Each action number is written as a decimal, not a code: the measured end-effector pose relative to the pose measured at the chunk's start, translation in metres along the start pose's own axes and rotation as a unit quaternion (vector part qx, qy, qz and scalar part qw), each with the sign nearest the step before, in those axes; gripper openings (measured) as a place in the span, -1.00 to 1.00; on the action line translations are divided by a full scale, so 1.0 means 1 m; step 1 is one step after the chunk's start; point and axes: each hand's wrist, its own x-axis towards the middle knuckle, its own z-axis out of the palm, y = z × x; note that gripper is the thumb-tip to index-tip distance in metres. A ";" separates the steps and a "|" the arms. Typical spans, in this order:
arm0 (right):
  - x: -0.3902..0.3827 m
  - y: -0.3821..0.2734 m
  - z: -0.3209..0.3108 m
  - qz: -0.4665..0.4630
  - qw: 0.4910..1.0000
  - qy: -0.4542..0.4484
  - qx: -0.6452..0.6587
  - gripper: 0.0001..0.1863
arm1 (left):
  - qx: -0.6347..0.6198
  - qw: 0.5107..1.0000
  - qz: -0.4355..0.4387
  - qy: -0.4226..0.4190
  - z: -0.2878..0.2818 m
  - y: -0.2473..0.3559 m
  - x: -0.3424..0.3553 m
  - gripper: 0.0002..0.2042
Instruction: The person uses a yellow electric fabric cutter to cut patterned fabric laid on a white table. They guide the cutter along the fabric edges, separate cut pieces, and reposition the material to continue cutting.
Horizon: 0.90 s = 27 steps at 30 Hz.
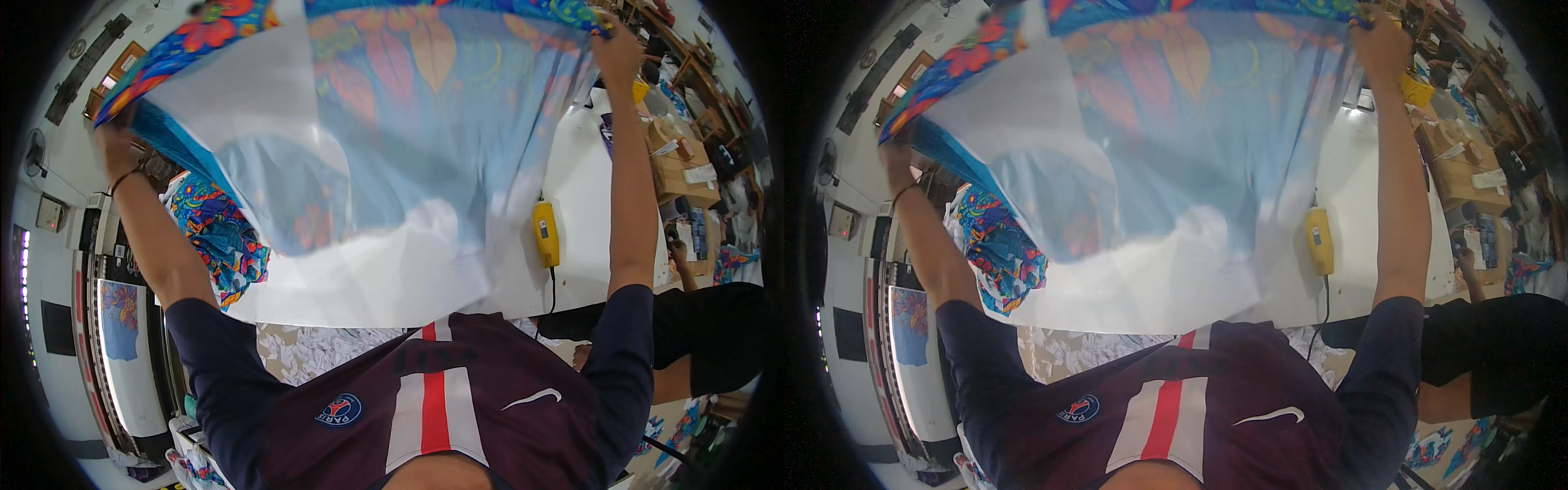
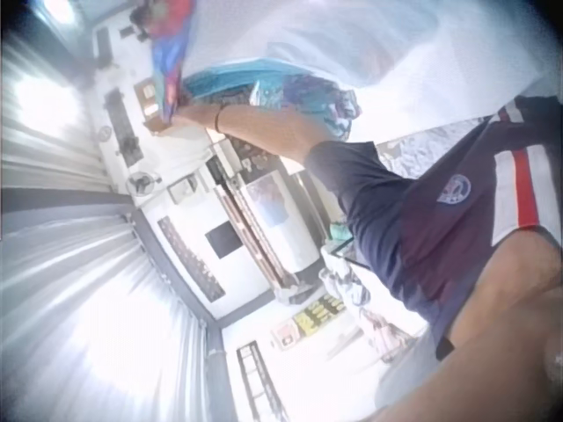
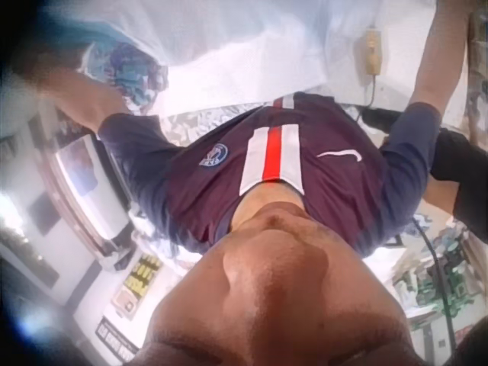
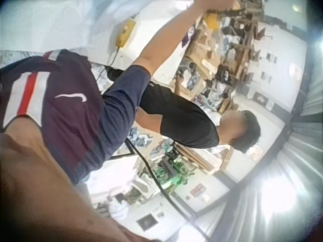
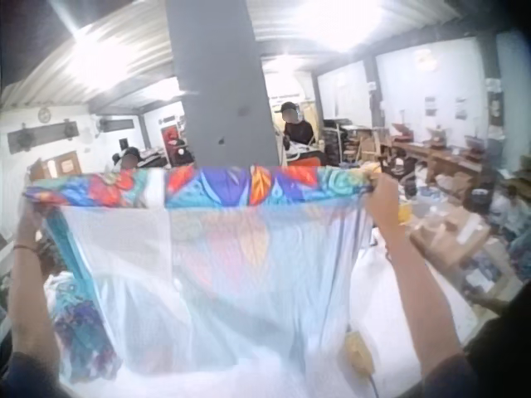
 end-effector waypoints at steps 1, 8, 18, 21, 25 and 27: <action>0.015 0.006 -0.013 0.003 0.999 0.035 0.027 -0.59 | -0.044 0.998 0.024 0.032 -0.008 0.011 -0.002 -0.57; -0.073 0.035 -0.152 -0.094 0.957 0.072 0.265 -0.73 | -0.023 0.966 -0.009 0.256 -0.143 0.026 -0.094 -0.52; -0.265 -0.010 -0.153 -0.148 0.929 -0.245 0.234 -0.53 | 0.245 0.889 -0.276 0.270 -0.210 -0.090 -0.231 -0.52; -0.310 -0.024 -0.139 -0.121 0.928 -0.252 0.247 -0.48 | 0.321 0.861 -0.323 0.227 -0.206 -0.113 -0.253 -0.52; -0.361 -0.032 -0.112 -0.109 0.909 -0.306 0.260 -0.42 | 0.432 0.803 -0.378 0.159 -0.197 -0.150 -0.288 -0.51; -0.390 -0.044 -0.099 -0.075 0.891 -0.359 0.268 -0.40 | 0.492 0.763 -0.403 0.119 -0.194 -0.170 -0.307 -0.51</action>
